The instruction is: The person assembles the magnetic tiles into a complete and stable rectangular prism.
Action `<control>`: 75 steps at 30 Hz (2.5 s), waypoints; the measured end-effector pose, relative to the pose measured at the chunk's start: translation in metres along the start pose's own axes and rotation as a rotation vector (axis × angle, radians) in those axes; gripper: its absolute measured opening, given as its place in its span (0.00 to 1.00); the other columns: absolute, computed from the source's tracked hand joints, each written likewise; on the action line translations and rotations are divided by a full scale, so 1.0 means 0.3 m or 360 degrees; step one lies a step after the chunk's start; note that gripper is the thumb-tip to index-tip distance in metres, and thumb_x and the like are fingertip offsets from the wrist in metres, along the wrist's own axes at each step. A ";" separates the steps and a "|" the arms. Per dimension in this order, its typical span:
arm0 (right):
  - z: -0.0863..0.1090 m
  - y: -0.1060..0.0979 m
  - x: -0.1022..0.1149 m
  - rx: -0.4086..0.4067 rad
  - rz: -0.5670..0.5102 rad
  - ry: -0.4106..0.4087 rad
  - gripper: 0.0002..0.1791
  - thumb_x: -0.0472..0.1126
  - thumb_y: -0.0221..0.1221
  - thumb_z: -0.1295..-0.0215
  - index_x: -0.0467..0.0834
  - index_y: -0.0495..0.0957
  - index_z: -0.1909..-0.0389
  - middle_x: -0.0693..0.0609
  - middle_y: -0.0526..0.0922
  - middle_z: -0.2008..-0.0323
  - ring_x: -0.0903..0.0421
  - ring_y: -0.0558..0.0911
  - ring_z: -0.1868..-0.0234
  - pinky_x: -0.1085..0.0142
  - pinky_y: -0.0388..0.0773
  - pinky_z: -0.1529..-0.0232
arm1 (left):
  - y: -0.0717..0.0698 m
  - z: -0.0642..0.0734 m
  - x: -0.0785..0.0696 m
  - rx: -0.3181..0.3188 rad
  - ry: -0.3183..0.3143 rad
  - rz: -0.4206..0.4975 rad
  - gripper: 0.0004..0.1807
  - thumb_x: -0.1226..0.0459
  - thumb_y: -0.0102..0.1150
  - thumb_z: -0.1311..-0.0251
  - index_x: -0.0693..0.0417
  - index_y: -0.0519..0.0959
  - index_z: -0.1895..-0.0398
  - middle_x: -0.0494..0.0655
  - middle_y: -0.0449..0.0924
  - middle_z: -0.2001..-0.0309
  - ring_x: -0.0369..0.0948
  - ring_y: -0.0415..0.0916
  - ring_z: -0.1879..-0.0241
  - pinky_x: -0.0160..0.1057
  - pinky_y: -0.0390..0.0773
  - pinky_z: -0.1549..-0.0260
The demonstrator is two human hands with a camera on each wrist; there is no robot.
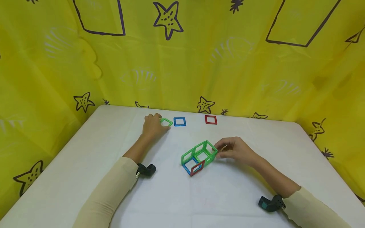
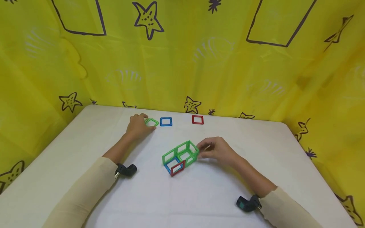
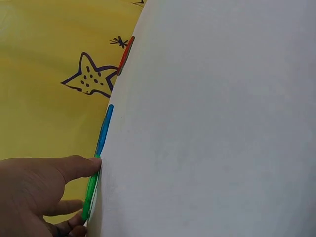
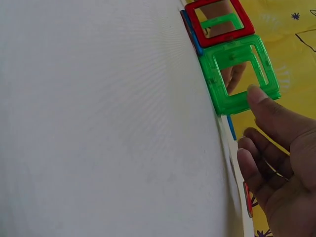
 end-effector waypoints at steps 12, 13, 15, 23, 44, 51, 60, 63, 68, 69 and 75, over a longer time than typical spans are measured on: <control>-0.029 0.009 -0.002 0.0229 0.0018 -0.0083 0.42 0.35 0.77 0.41 0.49 0.74 0.25 0.53 0.78 0.31 0.48 0.79 0.41 0.60 0.79 0.42 | -0.034 -0.016 0.051 0.0288 0.0173 0.0271 0.30 0.60 0.74 0.40 0.62 0.81 0.35 0.59 0.76 0.39 0.53 0.70 0.42 0.53 0.72 0.36; -0.030 0.010 -0.002 0.0247 0.0005 -0.0077 0.42 0.35 0.77 0.41 0.50 0.73 0.25 0.54 0.77 0.30 0.48 0.78 0.40 0.60 0.79 0.41 | -0.037 -0.016 0.054 0.0315 0.0223 0.0274 0.30 0.61 0.75 0.40 0.63 0.81 0.35 0.59 0.77 0.40 0.53 0.70 0.43 0.53 0.71 0.37; -0.033 0.012 -0.005 0.0272 -0.0026 -0.0060 0.42 0.37 0.77 0.41 0.50 0.73 0.25 0.54 0.77 0.30 0.48 0.78 0.39 0.61 0.78 0.41 | -0.043 -0.014 0.060 0.0366 0.0321 0.0269 0.30 0.62 0.76 0.41 0.64 0.82 0.37 0.59 0.78 0.41 0.52 0.71 0.45 0.53 0.72 0.39; -0.032 0.017 -0.015 0.0246 -0.0039 -0.0062 0.39 0.39 0.79 0.43 0.45 0.77 0.29 0.49 0.82 0.36 0.48 0.80 0.43 0.63 0.79 0.45 | -0.066 0.007 0.065 0.0394 0.0590 0.0349 0.28 0.61 0.77 0.46 0.65 0.84 0.41 0.56 0.83 0.50 0.49 0.74 0.55 0.42 0.75 0.56; -0.036 0.007 -0.051 -0.0021 -0.0141 -0.0061 0.34 0.32 0.80 0.48 0.37 0.80 0.39 0.43 0.85 0.48 0.46 0.82 0.53 0.67 0.79 0.53 | -0.082 0.035 0.054 0.0291 0.0752 0.0464 0.29 0.63 0.75 0.48 0.66 0.80 0.43 0.56 0.87 0.54 0.46 0.79 0.60 0.38 0.78 0.62; -0.035 0.006 -0.055 -0.0104 -0.0156 -0.0009 0.34 0.29 0.78 0.47 0.33 0.77 0.38 0.40 0.83 0.49 0.46 0.81 0.57 0.68 0.80 0.55 | -0.084 0.037 0.048 0.0281 0.0841 0.0511 0.35 0.67 0.73 0.50 0.67 0.76 0.36 0.55 0.86 0.56 0.49 0.81 0.58 0.43 0.80 0.56; -0.030 -0.008 -0.066 -0.0030 -0.0196 -0.0008 0.36 0.27 0.75 0.43 0.30 0.73 0.34 0.36 0.80 0.43 0.48 0.81 0.52 0.69 0.79 0.49 | -0.081 0.048 0.028 0.0375 0.0859 0.0582 0.30 0.67 0.74 0.47 0.63 0.75 0.41 0.59 0.87 0.49 0.54 0.84 0.44 0.54 0.77 0.40; -0.027 -0.009 -0.070 -0.0026 -0.0231 0.0001 0.34 0.26 0.75 0.43 0.29 0.74 0.36 0.36 0.81 0.44 0.50 0.82 0.53 0.69 0.79 0.49 | -0.072 0.055 0.011 0.0431 0.0880 0.0590 0.29 0.66 0.74 0.45 0.61 0.73 0.41 0.59 0.86 0.46 0.54 0.83 0.42 0.55 0.76 0.38; -0.026 -0.002 -0.071 -0.0091 -0.0228 0.0000 0.32 0.26 0.75 0.44 0.28 0.75 0.38 0.37 0.82 0.47 0.50 0.81 0.56 0.70 0.79 0.52 | -0.062 0.071 -0.017 0.0473 0.0959 0.0633 0.30 0.68 0.76 0.45 0.60 0.69 0.42 0.59 0.85 0.42 0.53 0.82 0.40 0.55 0.75 0.38; -0.027 0.000 -0.072 -0.0105 -0.0228 0.0005 0.32 0.26 0.76 0.45 0.29 0.76 0.38 0.37 0.82 0.48 0.50 0.81 0.56 0.70 0.79 0.52 | -0.062 0.075 -0.022 0.0470 0.0973 0.0632 0.31 0.68 0.76 0.45 0.60 0.69 0.42 0.59 0.84 0.42 0.53 0.82 0.40 0.55 0.76 0.38; -0.031 0.006 -0.073 -0.0172 -0.0221 0.0000 0.32 0.25 0.75 0.44 0.27 0.75 0.39 0.36 0.82 0.50 0.48 0.81 0.58 0.71 0.79 0.54 | -0.061 0.088 -0.044 0.0451 0.1046 0.0565 0.29 0.65 0.76 0.43 0.60 0.73 0.42 0.57 0.83 0.42 0.53 0.80 0.40 0.52 0.76 0.38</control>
Point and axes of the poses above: each hand's wrist, its own z-axis away from the middle knuckle, its own y-axis out of the palm, x = y × z, the point moved 2 cm from there along -z, towards the middle knuckle
